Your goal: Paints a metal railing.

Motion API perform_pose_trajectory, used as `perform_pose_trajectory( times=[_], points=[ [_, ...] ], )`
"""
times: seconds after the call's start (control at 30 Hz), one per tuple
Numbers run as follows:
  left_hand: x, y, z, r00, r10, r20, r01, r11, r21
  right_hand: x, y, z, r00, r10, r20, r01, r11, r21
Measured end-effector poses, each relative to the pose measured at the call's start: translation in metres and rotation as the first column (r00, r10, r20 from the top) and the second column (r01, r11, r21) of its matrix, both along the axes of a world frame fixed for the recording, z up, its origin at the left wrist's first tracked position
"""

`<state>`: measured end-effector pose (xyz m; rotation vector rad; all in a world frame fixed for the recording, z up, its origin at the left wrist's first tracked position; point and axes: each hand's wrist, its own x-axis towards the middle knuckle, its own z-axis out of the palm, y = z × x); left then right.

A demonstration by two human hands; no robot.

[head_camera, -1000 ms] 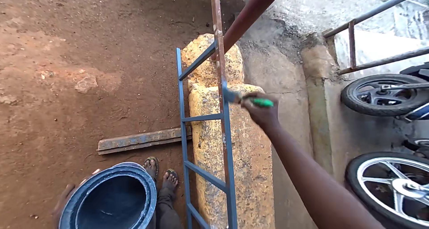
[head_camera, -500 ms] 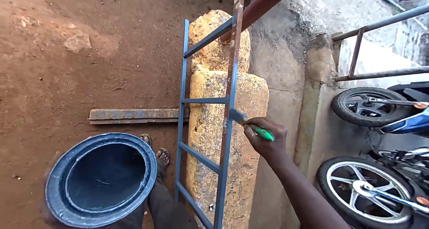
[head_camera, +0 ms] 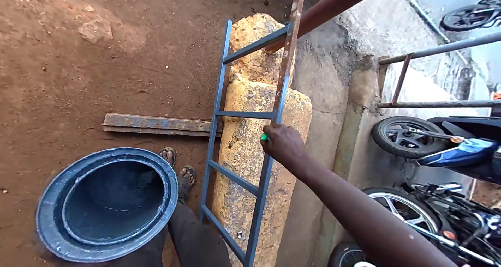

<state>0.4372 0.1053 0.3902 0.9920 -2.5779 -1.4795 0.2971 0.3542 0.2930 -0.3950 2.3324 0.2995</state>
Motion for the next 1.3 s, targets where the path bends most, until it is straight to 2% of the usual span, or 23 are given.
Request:
perform_pose_trajectory(
  times=[0.03, 0.07, 0.1, 0.13, 0.17, 0.2, 0.23, 0.3, 0.37, 0.43, 0.47, 0.53, 0.6, 0.67, 0.77, 0.83, 0.9, 0.97, 1.03, 1.07, 1.13, 1.2, 1.3],
  points=[
    [0.017, -0.015, -0.016, 0.985, -0.151, -0.081, 0.145, 0.986, -0.077, 0.008, -0.005, 0.003, 0.999, 0.032, -0.019, -0.032, 0.999, 0.005],
    [0.029, -0.025, -0.025, 0.984, -0.173, -0.051, 0.169, 0.983, -0.072, 0.027, -0.01, 0.006, 0.999, 0.027, 0.029, -0.028, 0.999, 0.026],
    [0.04, -0.03, -0.032, 0.999, -0.049, 0.017, 0.048, 0.997, 0.063, 0.053, -0.015, 0.007, 0.988, 0.013, 0.156, -0.026, 0.996, 0.082],
    [0.071, -0.058, -0.065, 0.977, -0.159, -0.14, 0.184, 0.966, 0.183, 0.084, -0.018, 0.008, 0.949, 0.0, 0.316, -0.041, 0.992, 0.123],
    [0.091, -0.071, -0.093, 0.953, -0.097, -0.288, 0.188, 0.932, 0.311, 0.113, -0.022, 0.01, 0.875, -0.023, 0.484, -0.057, 0.987, 0.15],
    [0.1, -0.076, -0.108, 0.932, -0.008, -0.361, 0.161, 0.904, 0.397, 0.137, -0.024, 0.011, 0.808, -0.024, 0.589, -0.075, 0.987, 0.144],
    [0.106, -0.079, -0.115, 0.922, 0.034, -0.385, 0.131, 0.91, 0.393, 0.152, -0.025, 0.011, 0.766, -0.018, 0.643, -0.088, 0.987, 0.133],
    [0.116, -0.086, -0.122, 0.932, -0.064, -0.356, 0.161, 0.954, 0.252, 0.152, -0.03, 0.013, 0.773, -0.029, 0.634, -0.06, 0.991, 0.118],
    [0.119, -0.089, -0.118, 0.953, -0.171, -0.252, 0.222, 0.956, 0.19, 0.137, -0.035, 0.016, 0.85, -0.052, 0.525, -0.013, 0.993, 0.121],
    [0.124, -0.09, -0.133, 0.88, -0.303, -0.366, 0.312, 0.949, -0.034, 0.142, -0.032, 0.013, 0.854, -0.092, 0.512, -0.018, 0.979, 0.205],
    [0.117, -0.089, -0.122, 0.891, -0.266, -0.368, 0.279, 0.96, -0.016, 0.154, -0.029, 0.013, 0.823, -0.104, 0.558, -0.031, 0.974, 0.226],
    [0.103, -0.087, -0.109, 0.909, -0.125, -0.397, 0.198, 0.969, 0.146, 0.174, -0.025, 0.012, 0.758, -0.073, 0.648, -0.061, 0.981, 0.182],
    [0.111, -0.09, -0.118, 0.882, -0.109, -0.458, 0.184, 0.975, 0.124, 0.164, -0.026, 0.006, 0.742, -0.094, 0.664, -0.03, 0.985, 0.173],
    [0.125, -0.094, -0.129, 0.885, -0.082, -0.458, 0.15, 0.982, 0.114, 0.123, -0.024, -0.004, 0.806, -0.142, 0.574, 0.023, 0.977, 0.211],
    [0.164, -0.111, -0.162, 0.926, -0.123, -0.357, 0.121, 0.992, -0.03, 0.06, -0.014, -0.02, 0.962, -0.074, 0.262, 0.022, 0.98, 0.196],
    [0.162, -0.106, -0.152, 0.968, -0.068, -0.242, 0.064, 0.998, -0.021, 0.052, -0.028, -0.018, 0.988, 0.01, 0.155, -0.044, 0.976, 0.212],
    [0.165, -0.106, -0.147, 0.98, -0.079, -0.183, 0.073, 0.997, -0.039, 0.094, -0.035, -0.014, 0.973, 0.007, 0.232, -0.059, 0.975, 0.215],
    [0.173, -0.112, -0.162, 0.947, -0.1, -0.304, 0.092, 0.995, -0.041, 0.148, -0.036, -0.011, 0.872, -0.011, 0.489, -0.105, 0.972, 0.209],
    [0.16, -0.112, -0.147, 0.937, -0.086, -0.339, 0.117, 0.991, 0.072, 0.177, -0.036, -0.01, 0.771, -0.002, 0.636, -0.148, 0.972, 0.182],
    [0.152, -0.11, -0.138, 0.932, -0.09, -0.35, 0.141, 0.982, 0.124, 0.172, -0.039, -0.01, 0.752, -0.028, 0.659, -0.127, 0.974, 0.187],
    [0.145, -0.106, -0.132, 0.895, -0.165, -0.414, 0.231, 0.966, 0.115, 0.136, -0.042, -0.013, 0.77, -0.126, 0.626, -0.035, 0.971, 0.238],
    [0.151, -0.112, -0.141, 0.855, -0.271, -0.442, 0.278, 0.959, -0.05, 0.076, -0.034, -0.025, 0.877, -0.153, 0.455, 0.031, 0.964, 0.264],
    [0.132, -0.106, -0.116, 0.888, -0.278, -0.366, 0.247, 0.96, -0.129, -0.021, -0.025, -0.032, 0.99, -0.093, 0.104, 0.068, 0.973, 0.218]
  ],
)
